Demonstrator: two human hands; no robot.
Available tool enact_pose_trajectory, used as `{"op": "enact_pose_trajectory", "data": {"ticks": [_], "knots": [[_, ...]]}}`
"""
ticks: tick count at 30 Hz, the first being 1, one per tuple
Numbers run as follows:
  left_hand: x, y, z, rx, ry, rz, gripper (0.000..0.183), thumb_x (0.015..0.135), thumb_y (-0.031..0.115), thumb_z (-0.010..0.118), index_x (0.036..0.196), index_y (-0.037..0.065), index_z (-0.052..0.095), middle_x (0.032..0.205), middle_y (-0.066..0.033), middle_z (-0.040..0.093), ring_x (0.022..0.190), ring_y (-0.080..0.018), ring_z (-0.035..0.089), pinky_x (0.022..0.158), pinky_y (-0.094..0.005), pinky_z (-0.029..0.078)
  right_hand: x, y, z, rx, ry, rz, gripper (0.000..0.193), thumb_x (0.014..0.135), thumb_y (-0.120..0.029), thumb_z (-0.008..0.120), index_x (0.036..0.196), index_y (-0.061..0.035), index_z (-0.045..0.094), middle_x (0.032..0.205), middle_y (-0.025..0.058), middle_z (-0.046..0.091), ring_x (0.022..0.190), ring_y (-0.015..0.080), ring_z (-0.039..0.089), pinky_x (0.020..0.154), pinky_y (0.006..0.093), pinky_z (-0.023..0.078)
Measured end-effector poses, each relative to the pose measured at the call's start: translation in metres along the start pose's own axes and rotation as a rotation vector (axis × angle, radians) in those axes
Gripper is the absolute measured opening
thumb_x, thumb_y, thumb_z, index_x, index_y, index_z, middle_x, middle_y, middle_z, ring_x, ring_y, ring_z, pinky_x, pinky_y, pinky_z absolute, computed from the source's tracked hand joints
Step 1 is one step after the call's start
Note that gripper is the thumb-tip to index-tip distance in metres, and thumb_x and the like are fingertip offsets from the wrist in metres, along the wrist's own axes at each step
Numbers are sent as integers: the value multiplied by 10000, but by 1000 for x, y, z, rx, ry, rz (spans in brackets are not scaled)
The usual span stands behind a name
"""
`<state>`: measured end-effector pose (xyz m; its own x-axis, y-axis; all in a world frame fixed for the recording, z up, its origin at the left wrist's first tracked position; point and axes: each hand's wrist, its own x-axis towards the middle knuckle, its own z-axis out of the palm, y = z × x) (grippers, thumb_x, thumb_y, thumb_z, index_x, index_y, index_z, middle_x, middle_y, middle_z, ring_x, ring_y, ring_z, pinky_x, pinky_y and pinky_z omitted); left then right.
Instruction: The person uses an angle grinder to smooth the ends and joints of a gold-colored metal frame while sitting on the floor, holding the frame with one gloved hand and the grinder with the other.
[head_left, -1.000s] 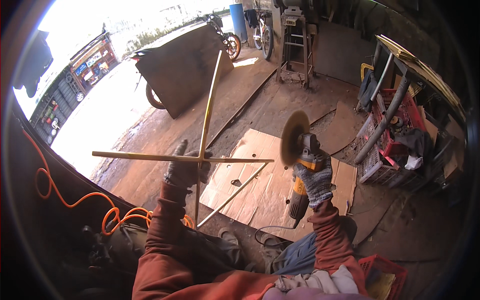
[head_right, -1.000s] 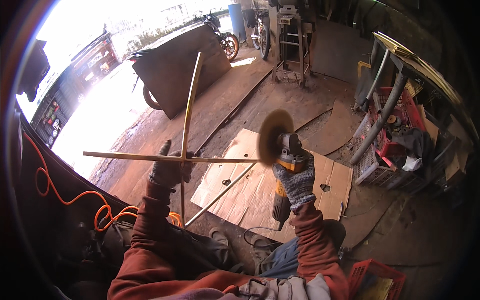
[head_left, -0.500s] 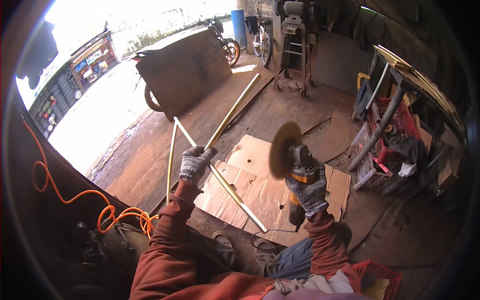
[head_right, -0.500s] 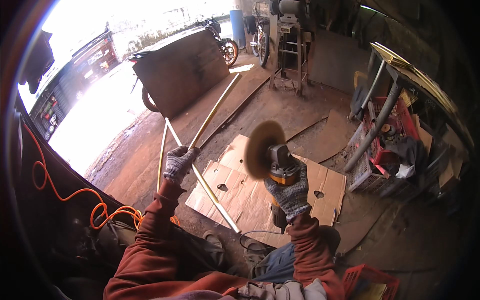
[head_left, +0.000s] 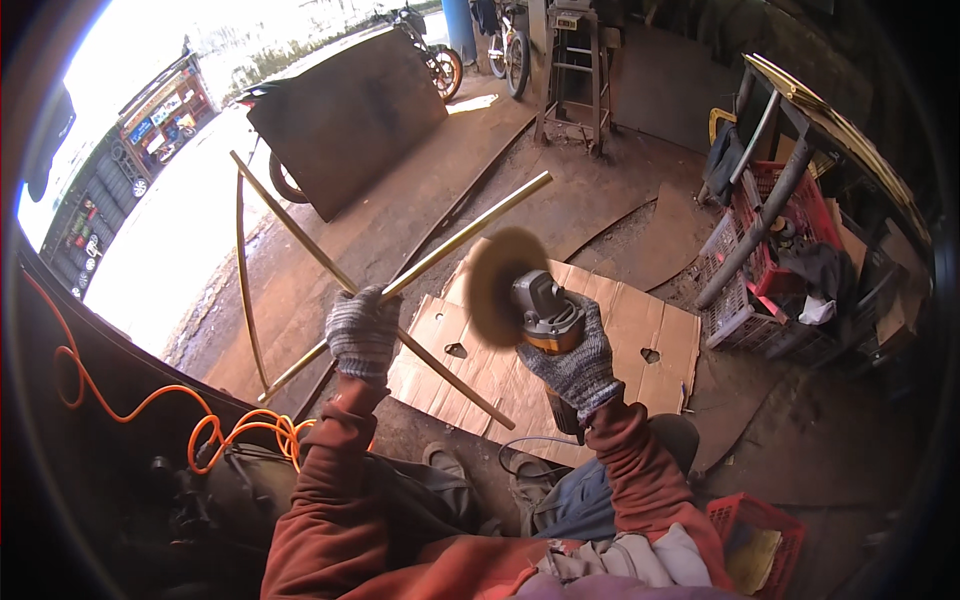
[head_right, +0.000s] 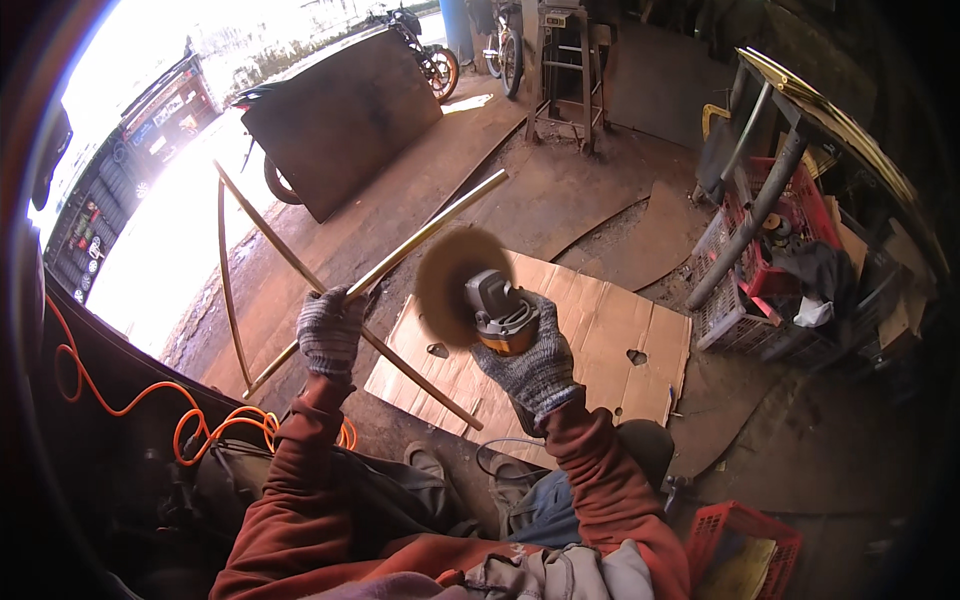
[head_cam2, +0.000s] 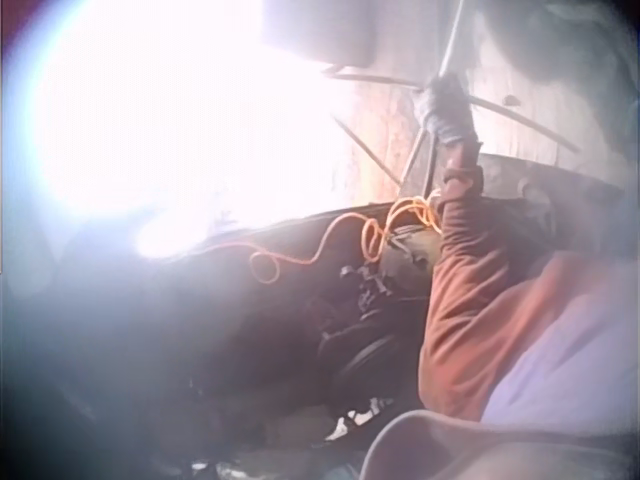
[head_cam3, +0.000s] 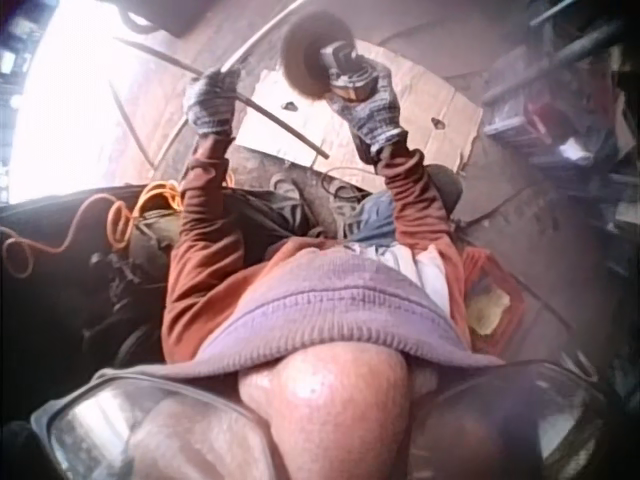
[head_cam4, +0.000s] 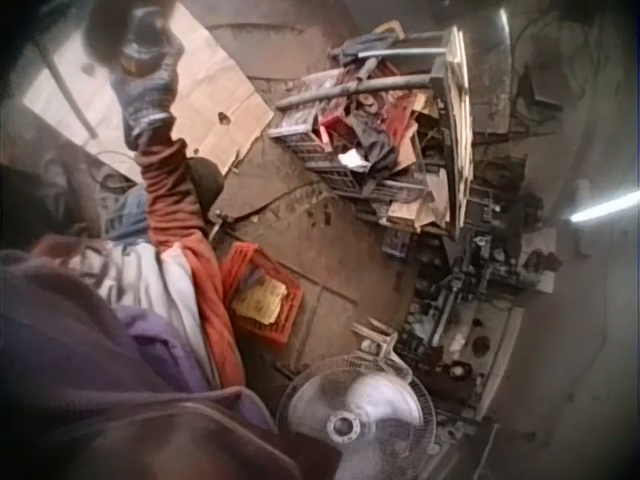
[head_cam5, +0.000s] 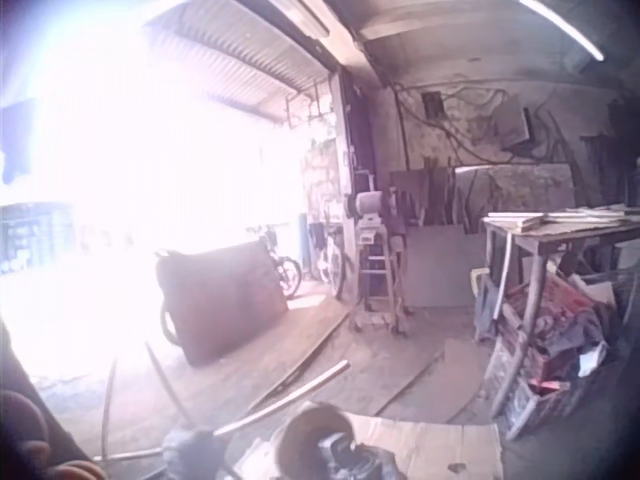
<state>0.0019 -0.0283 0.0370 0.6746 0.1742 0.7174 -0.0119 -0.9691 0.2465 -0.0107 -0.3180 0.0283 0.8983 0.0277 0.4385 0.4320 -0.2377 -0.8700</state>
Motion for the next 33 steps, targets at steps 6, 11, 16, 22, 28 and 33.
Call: {"op": "enact_pose_trajectory", "data": {"ticks": [6,11,16,22,28,33], "knots": [[-4,3,5,-56,58,41,206,716,240,819,878,143,736,725,-128,615,627,-312,611,566,-424,489,1,2,5,-2,-40,-12,795,673,-186,906,1300,-52,436,1195,132,607,1073,224,628,928,356,525],[-2,4,6,-107,101,119,210,703,200,819,885,139,735,712,-126,609,601,-306,606,544,-421,478,-2,1,9,6,-77,18,813,669,-177,907,1310,-55,422,1193,136,609,1081,227,629,934,360,521],[-2,1,8,-21,127,131,197,694,204,826,862,154,736,678,-119,586,592,-307,598,524,-425,465,-1,4,5,-9,-39,19,811,667,-183,910,1308,-57,428,1189,142,613,1071,234,636,923,360,527],[-1,-4,8,-16,200,157,181,702,226,827,847,167,736,640,-107,550,559,-307,574,493,-421,437,7,20,-10,-51,43,83,781,674,-241,901,1290,-75,449,1167,135,631,1038,237,658,905,361,539],[-4,-8,8,-21,181,152,264,664,248,880,864,151,737,677,-93,574,581,-275,582,512,-391,436,17,26,-19,4,105,153,771,674,-237,896,1281,-65,454,1162,115,617,1025,215,638,916,359,531],[0,-4,7,12,193,182,273,663,235,882,874,150,730,677,-86,564,578,-273,571,513,-393,433,18,26,-24,-5,112,167,787,669,-246,899,1286,-70,444,1163,118,614,1026,226,636,915,361,532]]}}
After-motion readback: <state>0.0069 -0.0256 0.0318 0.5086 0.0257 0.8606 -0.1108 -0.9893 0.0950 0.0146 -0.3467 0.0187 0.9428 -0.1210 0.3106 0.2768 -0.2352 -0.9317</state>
